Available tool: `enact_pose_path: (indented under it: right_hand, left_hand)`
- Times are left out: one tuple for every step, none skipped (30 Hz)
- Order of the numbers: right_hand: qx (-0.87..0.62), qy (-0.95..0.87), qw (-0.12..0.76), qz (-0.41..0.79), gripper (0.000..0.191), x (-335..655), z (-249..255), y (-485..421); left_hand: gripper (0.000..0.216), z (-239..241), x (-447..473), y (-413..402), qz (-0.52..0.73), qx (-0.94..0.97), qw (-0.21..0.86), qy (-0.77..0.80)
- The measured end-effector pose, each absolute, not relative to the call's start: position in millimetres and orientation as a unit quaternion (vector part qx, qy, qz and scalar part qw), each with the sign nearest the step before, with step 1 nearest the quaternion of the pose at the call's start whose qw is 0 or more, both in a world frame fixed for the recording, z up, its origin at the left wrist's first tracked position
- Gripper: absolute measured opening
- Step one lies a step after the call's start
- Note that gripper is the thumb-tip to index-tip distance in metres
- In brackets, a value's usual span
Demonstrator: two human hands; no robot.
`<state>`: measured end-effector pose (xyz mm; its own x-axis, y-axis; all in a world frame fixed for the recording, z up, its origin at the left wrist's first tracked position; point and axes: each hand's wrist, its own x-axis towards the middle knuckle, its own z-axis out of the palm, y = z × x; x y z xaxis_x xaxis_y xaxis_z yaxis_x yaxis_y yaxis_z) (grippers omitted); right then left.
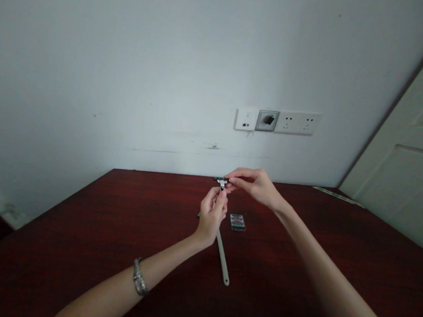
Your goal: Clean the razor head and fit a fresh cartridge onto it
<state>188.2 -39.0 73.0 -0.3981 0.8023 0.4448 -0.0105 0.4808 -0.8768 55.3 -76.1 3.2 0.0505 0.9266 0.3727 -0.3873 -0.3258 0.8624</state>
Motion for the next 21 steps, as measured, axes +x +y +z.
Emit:
enact_pose_path:
  right_hand:
    - [-0.276, -0.717, 0.474, 0.43, 0.019, 188.2, 73.0, -39.1]
    - [-0.275, -0.716, 0.474, 0.433, 0.02, 188.4, 73.0, -39.2]
    - [-0.275, -0.714, 0.474, 0.435, 0.021, 188.7, 72.9, -39.1]
    - [-0.276, -0.713, 0.474, 0.437, 0.022, 189.1, 72.8, -39.0]
    - [-0.279, -0.712, 0.474, 0.436, 0.023, 189.7, 72.7, -38.8]
    - [-0.284, -0.712, 0.475, 0.433, 0.024, 190.5, 72.6, -38.6]
    - [-0.292, -0.712, 0.475, 0.427, 0.025, 191.4, 72.6, -38.4]
    - [-0.303, -0.713, 0.474, 0.418, 0.026, 192.6, 72.6, -38.0]
    - [-0.315, -0.714, 0.474, 0.408, 0.027, 193.9, 72.6, -37.5]
    - [-0.327, -0.716, 0.474, 0.396, 0.027, 195.4, 72.5, -36.8]
    - [-0.337, -0.717, 0.475, 0.384, 0.028, 196.9, 72.3, -35.8]
    - [-0.345, -0.718, 0.477, 0.372, 0.028, 198.4, 71.8, -34.7]
    - [-0.351, -0.719, 0.478, 0.362, 0.028, 199.8, 71.1, -33.3]
    - [-0.357, -0.72, 0.478, 0.354, 0.029, 201.1, 70.3, -31.8]
    - [-0.364, -0.722, 0.477, 0.346, 0.029, 202.1, 69.3, -30.3]
    - [-0.371, -0.724, 0.474, 0.337, 0.029, 202.8, 68.3, -28.9]
    - [-0.38, -0.726, 0.47, 0.329, 0.028, 203.2, 67.4, -27.7]
    - [-0.389, -0.728, 0.464, 0.321, 0.028, 203.4, 66.6, -26.7]
    - [-0.397, -0.731, 0.457, 0.315, 0.028, 203.4, 65.9, -26.0]
    - [-0.404, -0.732, 0.452, 0.31, 0.027, 203.2, 65.4, -25.5]
    - [-0.41, -0.734, 0.446, 0.307, 0.028, 202.9, 65.1, -25.3]
  left_hand:
    - [0.027, 3.3, 55.0, -76.4, 0.635, 0.508, 0.519, 0.264]
    - [0.028, 3.5, 54.5, -76.6, 0.634, 0.507, 0.521, 0.263]
    - [0.028, 3.6, 54.0, -76.8, 0.633, 0.507, 0.523, 0.262]
    - [0.028, 3.6, 53.4, -76.8, 0.631, 0.507, 0.525, 0.262]
    - [0.028, 3.7, 52.8, -76.7, 0.63, 0.508, 0.526, 0.26]
    - [0.028, 3.8, 52.2, -76.6, 0.629, 0.51, 0.527, 0.259]
    - [0.028, 4.0, 51.8, -76.3, 0.628, 0.511, 0.527, 0.256]
    - [0.028, 4.2, 51.4, -76.0, 0.629, 0.512, 0.527, 0.255]
    - [0.028, 4.5, 51.1, -75.6, 0.629, 0.513, 0.527, 0.253]
    - [0.028, 5.0, 50.8, -75.0, 0.63, 0.512, 0.527, 0.252]
    - [0.028, 5.7, 50.4, -74.3, 0.632, 0.511, 0.526, 0.251]
    - [0.028, 6.7, 49.8, -73.4, 0.634, 0.51, 0.525, 0.25]
    - [0.028, 7.9, 49.0, -72.2, 0.635, 0.511, 0.523, 0.25]
    - [0.028, 9.5, 47.7, -70.6, 0.636, 0.512, 0.521, 0.249]
    - [0.028, 11.4, 46.1, -68.7, 0.636, 0.515, 0.518, 0.249]
    - [0.028, 13.7, 44.0, -66.6, 0.635, 0.518, 0.515, 0.251]
    - [0.027, 16.3, 41.5, -64.1, 0.634, 0.521, 0.512, 0.255]
    - [0.026, 19.2, 38.7, -61.6, 0.633, 0.523, 0.508, 0.26]
    - [0.026, 22.3, 35.8, -59.0, 0.631, 0.525, 0.504, 0.268]
    - [0.026, 25.5, 32.8, -56.6, 0.631, 0.526, 0.499, 0.275]
    - [0.026, 28.7, 30.0, -54.3, 0.632, 0.528, 0.491, 0.282]
